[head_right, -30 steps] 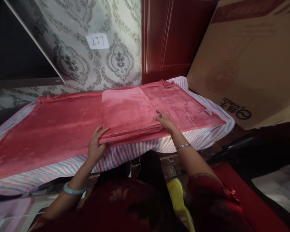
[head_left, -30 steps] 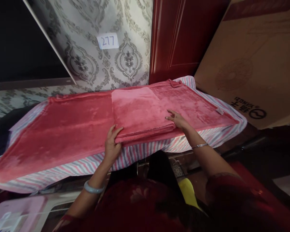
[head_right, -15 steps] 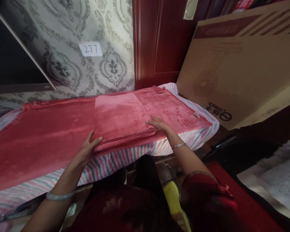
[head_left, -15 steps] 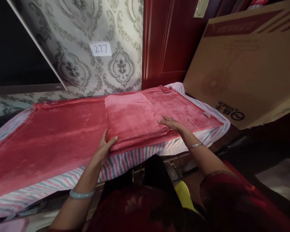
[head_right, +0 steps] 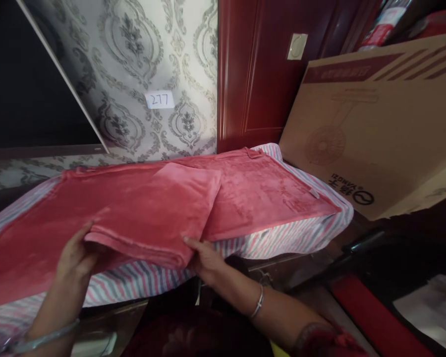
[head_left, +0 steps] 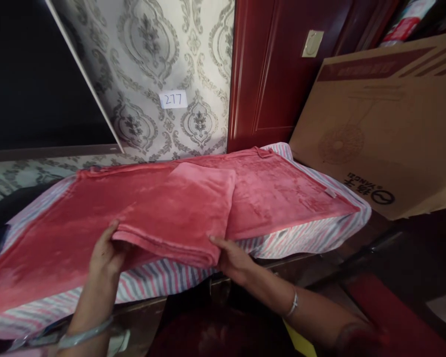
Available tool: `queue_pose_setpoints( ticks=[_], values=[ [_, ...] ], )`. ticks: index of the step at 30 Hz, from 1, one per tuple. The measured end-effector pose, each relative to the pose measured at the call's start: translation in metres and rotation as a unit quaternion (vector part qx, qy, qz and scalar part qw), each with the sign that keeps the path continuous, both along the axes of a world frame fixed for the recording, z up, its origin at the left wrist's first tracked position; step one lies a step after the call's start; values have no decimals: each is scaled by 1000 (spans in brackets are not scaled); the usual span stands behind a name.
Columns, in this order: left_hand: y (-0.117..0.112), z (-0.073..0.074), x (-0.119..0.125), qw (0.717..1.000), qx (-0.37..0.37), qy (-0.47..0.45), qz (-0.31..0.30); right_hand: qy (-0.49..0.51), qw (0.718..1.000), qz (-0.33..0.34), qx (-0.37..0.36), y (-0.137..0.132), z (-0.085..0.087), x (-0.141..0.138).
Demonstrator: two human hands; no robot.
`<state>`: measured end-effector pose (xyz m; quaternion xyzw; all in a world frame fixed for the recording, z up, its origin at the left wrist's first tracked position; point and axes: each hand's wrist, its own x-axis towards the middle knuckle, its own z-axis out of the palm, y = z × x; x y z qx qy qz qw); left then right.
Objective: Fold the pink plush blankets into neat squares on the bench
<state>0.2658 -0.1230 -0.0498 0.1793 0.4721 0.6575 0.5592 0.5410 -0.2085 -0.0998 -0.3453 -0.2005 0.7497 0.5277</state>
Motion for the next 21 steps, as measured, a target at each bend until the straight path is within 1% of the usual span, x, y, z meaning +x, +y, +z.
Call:
queue_pose_setpoints(
  ticks=[3,5,8,10,11,13,15,18,21],
  values=[
    [-24,-13,0,998,40,-40,-29,42,999,5,-20,-6,4,-27],
    [-40,-24,6,996,32,-61,-54,54,999,-1,-5,-4,13,-33],
    [-62,-35,29,987,9,-101,-129,45,999,-11,20,-3,25,-37],
    [-75,-36,50,976,15,-127,-177,26,999,-12,25,-6,28,-41],
    [-80,-35,61,973,22,-138,-184,15,1000,-12,24,-8,27,-43],
    [-89,-29,77,973,33,-151,-174,-3,1000,-10,20,-15,24,-48],
    [-93,-22,85,978,26,-147,-143,-12,1000,-5,19,-21,20,-51],
    [-93,-13,80,989,-5,-113,-97,-19,999,14,30,-28,17,-52],
    [-94,-13,66,994,-34,-72,-77,-35,998,30,34,-32,13,-53]
  ],
)
